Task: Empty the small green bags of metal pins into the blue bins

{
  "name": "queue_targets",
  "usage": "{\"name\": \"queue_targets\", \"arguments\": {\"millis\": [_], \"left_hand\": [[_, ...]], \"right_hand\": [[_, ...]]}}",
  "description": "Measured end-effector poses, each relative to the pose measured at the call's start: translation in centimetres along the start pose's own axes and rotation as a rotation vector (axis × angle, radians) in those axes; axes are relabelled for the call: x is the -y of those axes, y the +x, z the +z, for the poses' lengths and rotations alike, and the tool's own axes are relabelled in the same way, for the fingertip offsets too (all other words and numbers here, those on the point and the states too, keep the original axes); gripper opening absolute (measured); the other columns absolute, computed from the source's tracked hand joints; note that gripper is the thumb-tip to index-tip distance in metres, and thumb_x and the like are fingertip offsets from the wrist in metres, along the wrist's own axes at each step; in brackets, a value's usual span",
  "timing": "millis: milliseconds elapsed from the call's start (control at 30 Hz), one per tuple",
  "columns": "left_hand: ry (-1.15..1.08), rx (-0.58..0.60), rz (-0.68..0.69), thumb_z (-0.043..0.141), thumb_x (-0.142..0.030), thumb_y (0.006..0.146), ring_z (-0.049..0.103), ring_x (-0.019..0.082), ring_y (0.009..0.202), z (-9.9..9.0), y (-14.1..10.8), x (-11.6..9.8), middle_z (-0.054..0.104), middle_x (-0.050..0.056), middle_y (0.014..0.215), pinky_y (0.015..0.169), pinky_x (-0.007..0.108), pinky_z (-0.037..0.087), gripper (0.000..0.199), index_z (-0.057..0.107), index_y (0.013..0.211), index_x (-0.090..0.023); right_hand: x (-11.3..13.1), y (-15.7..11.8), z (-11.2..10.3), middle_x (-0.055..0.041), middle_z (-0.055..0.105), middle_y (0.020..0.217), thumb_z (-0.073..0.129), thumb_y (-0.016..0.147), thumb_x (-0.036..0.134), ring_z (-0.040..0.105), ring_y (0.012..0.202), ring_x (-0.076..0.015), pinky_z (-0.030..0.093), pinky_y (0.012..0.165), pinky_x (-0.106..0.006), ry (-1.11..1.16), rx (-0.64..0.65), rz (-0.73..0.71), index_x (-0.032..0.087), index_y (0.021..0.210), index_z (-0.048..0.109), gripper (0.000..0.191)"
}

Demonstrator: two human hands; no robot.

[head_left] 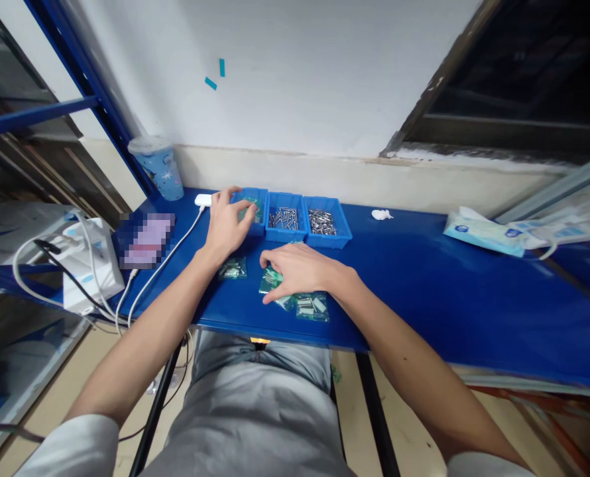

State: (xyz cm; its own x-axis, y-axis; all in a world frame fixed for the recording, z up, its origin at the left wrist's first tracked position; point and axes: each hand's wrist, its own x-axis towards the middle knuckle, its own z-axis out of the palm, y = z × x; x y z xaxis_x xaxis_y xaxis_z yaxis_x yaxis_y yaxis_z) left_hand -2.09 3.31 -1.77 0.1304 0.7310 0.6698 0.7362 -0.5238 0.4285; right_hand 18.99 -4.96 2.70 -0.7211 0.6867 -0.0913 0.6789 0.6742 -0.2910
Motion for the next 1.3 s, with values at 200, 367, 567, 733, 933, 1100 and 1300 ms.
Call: {"name": "queue_targets", "arguments": {"millis": [200,367,567,733,933,1100,1300], "left_hand": [[-0.132,-0.029,0.143,0.053,-0.049,0.107,0.057,0.030,0.120,-1.2,0.0,-3.1,0.066,0.011,0.132,0.110,0.051,0.047,0.036,0.079,0.104,-0.024],[-0.271,0.052,0.251,0.047,-0.045,0.111,0.065,0.024,0.114,-2.0,-0.1,-4.6,0.074,0.008,0.117,0.105,0.043,0.051,0.036,0.076,0.110,-0.023],[-0.446,0.191,0.262,0.053,-0.053,0.109,0.072,0.022,0.102,-1.8,-0.1,-4.5,0.080,0.007,0.110,0.096,0.038,0.055,0.040,0.076,0.111,-0.021],[-0.461,0.183,0.271,0.066,-0.054,0.102,0.072,0.019,0.093,-1.5,-0.2,-4.1,0.080,0.007,0.105,0.087,0.032,0.056,0.036,0.076,0.106,-0.019],[-0.397,0.082,0.339,0.062,-0.043,0.106,0.068,0.018,0.089,-1.6,-0.1,-4.1,0.076,0.006,0.098,0.083,0.031,0.053,0.027,0.072,0.102,-0.018],[-0.339,0.120,0.345,0.054,-0.046,0.108,0.063,0.019,0.087,-1.6,-0.2,-3.9,0.071,0.006,0.095,0.082,0.033,0.051,0.031,0.066,0.102,-0.019],[-0.420,0.212,0.308,0.064,-0.047,0.103,0.066,0.018,0.088,-1.4,-0.2,-4.0,0.073,0.006,0.101,0.083,0.030,0.052,0.029,0.066,0.107,-0.019]], "right_hand": [[0.1,0.3,0.5,-0.0003,0.069,0.078,0.067,0.088,0.025,0.054,0.067,-0.0146,0.030,0.063,-0.031,-0.025,-0.155,-0.041,0.022,0.080,0.064,0.010],[-1.6,0.3,0.7,-0.0037,0.075,0.088,0.055,0.095,0.016,0.061,0.073,-0.0163,0.042,0.072,-0.031,0.040,-0.506,-0.131,0.020,0.094,0.072,0.018],[-2.4,0.6,1.0,-0.0093,0.077,0.104,0.048,0.109,0.032,0.069,0.086,-0.0190,0.054,0.080,-0.034,0.075,-0.989,-0.128,0.021,0.112,0.071,0.026],[-2.6,1.0,1.4,-0.0098,0.075,0.105,0.048,0.110,0.034,0.071,0.095,-0.0214,0.057,0.086,-0.037,0.075,-1.098,-0.097,0.022,0.110,0.070,0.025],[-2.5,1.1,1.6,-0.0119,0.070,0.115,0.058,0.106,0.039,0.069,0.095,-0.0220,0.057,0.082,-0.037,0.113,-1.075,-0.080,0.020,0.121,0.062,0.024],[-2.7,1.2,1.6,-0.0074,0.068,0.097,0.054,0.108,0.035,0.066,0.089,-0.0208,0.054,0.080,-0.035,0.103,-1.045,-0.075,0.021,0.101,0.062,0.017],[-3.2,1.2,1.6,-0.0056,0.067,0.093,0.049,0.109,0.032,0.063,0.086,-0.0199,0.051,0.080,-0.034,0.119,-1.023,-0.078,0.022,0.096,0.061,0.020]]}}
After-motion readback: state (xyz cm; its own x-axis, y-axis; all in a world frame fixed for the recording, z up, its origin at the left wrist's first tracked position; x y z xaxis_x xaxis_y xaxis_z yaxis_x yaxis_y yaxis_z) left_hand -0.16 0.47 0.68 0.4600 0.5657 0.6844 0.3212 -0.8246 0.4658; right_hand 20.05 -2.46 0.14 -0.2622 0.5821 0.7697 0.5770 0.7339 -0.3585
